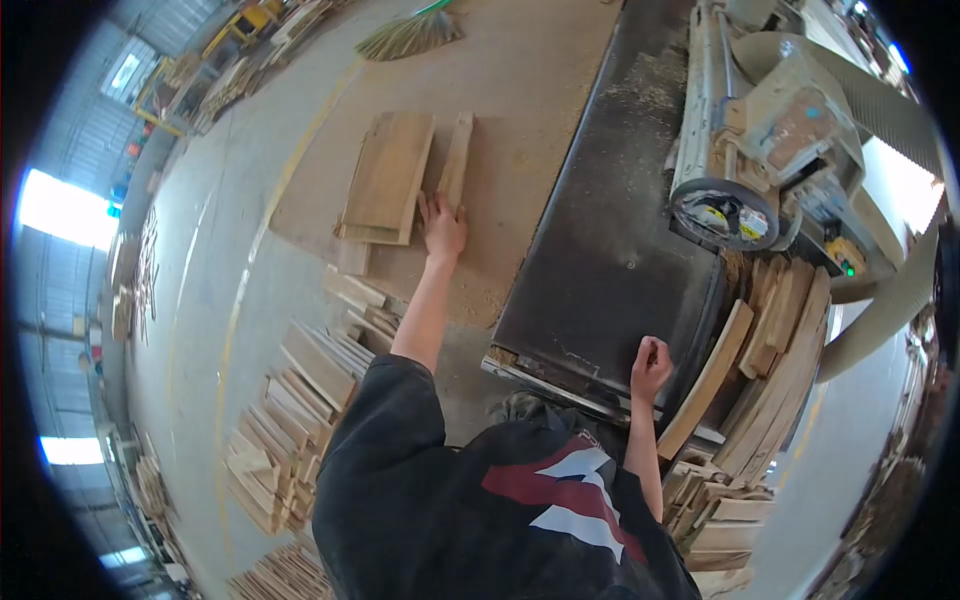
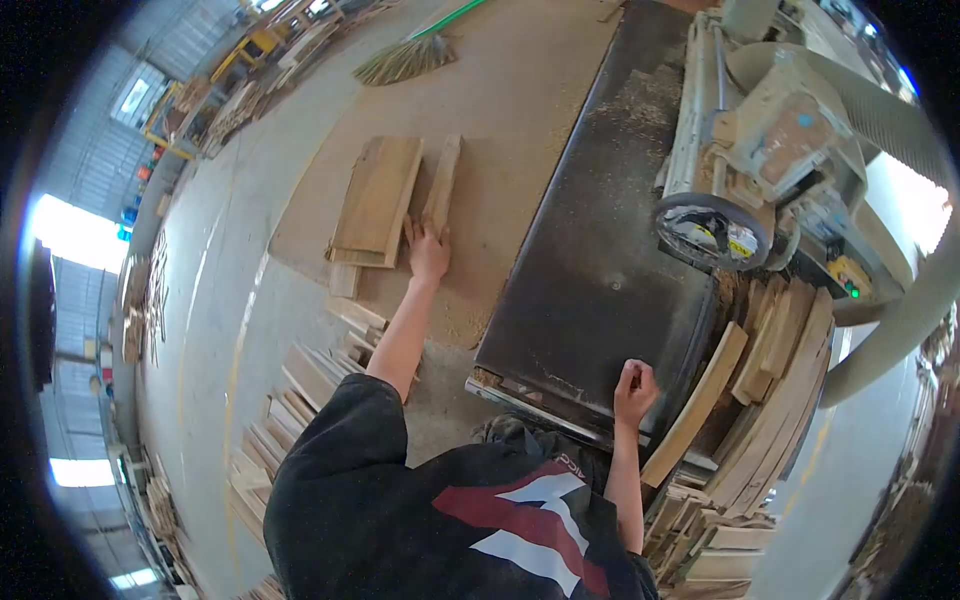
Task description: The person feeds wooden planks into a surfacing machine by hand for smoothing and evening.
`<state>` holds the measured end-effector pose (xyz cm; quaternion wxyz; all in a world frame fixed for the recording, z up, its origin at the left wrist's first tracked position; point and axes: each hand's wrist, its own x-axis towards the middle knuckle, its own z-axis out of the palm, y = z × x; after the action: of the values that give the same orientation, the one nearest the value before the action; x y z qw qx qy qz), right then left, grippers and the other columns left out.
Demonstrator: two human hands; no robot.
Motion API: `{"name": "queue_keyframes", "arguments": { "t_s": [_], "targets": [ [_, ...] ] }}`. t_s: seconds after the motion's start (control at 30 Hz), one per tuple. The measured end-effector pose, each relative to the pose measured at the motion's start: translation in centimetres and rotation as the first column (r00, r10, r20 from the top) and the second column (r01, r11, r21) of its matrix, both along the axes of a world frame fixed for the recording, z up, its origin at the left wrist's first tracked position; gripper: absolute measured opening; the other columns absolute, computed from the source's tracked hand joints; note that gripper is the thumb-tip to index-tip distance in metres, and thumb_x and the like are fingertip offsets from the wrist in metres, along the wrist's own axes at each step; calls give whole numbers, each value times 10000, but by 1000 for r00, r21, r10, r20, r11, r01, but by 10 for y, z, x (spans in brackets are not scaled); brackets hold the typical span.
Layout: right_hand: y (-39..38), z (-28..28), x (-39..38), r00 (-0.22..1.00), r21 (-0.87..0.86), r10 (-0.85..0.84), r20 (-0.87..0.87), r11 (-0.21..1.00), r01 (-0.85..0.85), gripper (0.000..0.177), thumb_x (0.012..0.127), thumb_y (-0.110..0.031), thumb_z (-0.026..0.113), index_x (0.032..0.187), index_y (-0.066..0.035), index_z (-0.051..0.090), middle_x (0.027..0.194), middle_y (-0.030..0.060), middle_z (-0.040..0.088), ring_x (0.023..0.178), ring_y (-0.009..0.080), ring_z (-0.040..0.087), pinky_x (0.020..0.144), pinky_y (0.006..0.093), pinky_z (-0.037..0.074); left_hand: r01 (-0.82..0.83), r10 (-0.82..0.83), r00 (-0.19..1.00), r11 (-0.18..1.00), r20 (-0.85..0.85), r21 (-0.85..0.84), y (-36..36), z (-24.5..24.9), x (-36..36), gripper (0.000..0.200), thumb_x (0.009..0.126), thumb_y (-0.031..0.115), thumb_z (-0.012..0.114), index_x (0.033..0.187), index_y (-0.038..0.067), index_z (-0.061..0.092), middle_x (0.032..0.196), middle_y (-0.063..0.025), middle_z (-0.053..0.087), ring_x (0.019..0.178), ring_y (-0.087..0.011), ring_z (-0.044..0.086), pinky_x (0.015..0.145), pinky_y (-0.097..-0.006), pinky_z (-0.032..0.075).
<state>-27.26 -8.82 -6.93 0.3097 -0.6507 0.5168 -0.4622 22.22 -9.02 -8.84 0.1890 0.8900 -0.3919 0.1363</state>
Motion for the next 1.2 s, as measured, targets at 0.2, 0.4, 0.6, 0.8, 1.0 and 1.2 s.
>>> {"name": "queue_keyframes", "arguments": {
  "t_s": [0.2, 0.4, 0.6, 0.8, 1.0, 1.2],
  "targets": [
    [-1, -3, 0, 998, 29, -30, -53, 999, 32, 215, 1011, -220, 687, 944, -17, 709, 655, 9, 568, 569, 68, 484, 529, 264, 395, -58, -181, 683, 952, -707, -301, 18, 33, -74, 591, 913, 253, 735, 1402, -25, 554, 1262, -225, 644, 1109, -342, 644, 961, -459, 522],
    [0, 1, 2, 994, 28, -74, -85, 997, 77, 182, 979, -188, 719, 927, -13, 717, 675, 60, 639, 592, 106, 573, 553, 287, 454, -549, -676, -491, 730, -550, -407, 55, 51, -159, 492, 1064, 351, 488, 1385, -20, 535, 1229, -205, 670, 925, -265, 699, 781, -375, 606],
    [1, 2, 2, 993, 39, -85, -84, 995, 88, 166, 971, -171, 721, 934, -9, 719, 713, 95, 674, 582, 145, 607, 555, 298, 473, -506, -574, -656, 816, -490, -279, 58, 60, -202, 522, 1111, 416, 354, 1369, 0, 535, 1216, -213, 668, 916, -264, 694, 775, -394, 615],
    [0, 0, 2, 990, 72, -78, -116, 994, 87, 185, 979, -187, 712, 941, -6, 711, 769, 130, 692, 647, 218, 661, 619, 342, 516, -210, -356, -328, 930, -875, -300, 46, 70, -213, 537, 1013, 373, 654, 1375, -1, 524, 1104, -134, 671, 910, -233, 688, 775, -370, 590],
    [0, 7, 3, 989, 53, -75, -131, 995, 82, 208, 982, -207, 710, 931, -5, 708, 778, 142, 700, 663, 245, 684, 623, 353, 518, 219, -165, 568, 975, -806, -45, 41, 91, -233, 991, 682, 330, 932, 1454, -14, 414, 1323, -266, 557, 1238, -403, 576, 1054, -489, 475],
    [-2, 16, 7, 989, 124, -54, -134, 990, 70, 246, 986, -245, 711, 929, -5, 708, 779, 154, 707, 682, 258, 692, 633, 374, 519, 142, -249, 68, 961, -966, -237, 35, 105, -245, 798, 817, 234, 879, 1432, -37, 450, 1196, -145, 641, 1100, -221, 662, 899, -369, 572]
  ]
}}
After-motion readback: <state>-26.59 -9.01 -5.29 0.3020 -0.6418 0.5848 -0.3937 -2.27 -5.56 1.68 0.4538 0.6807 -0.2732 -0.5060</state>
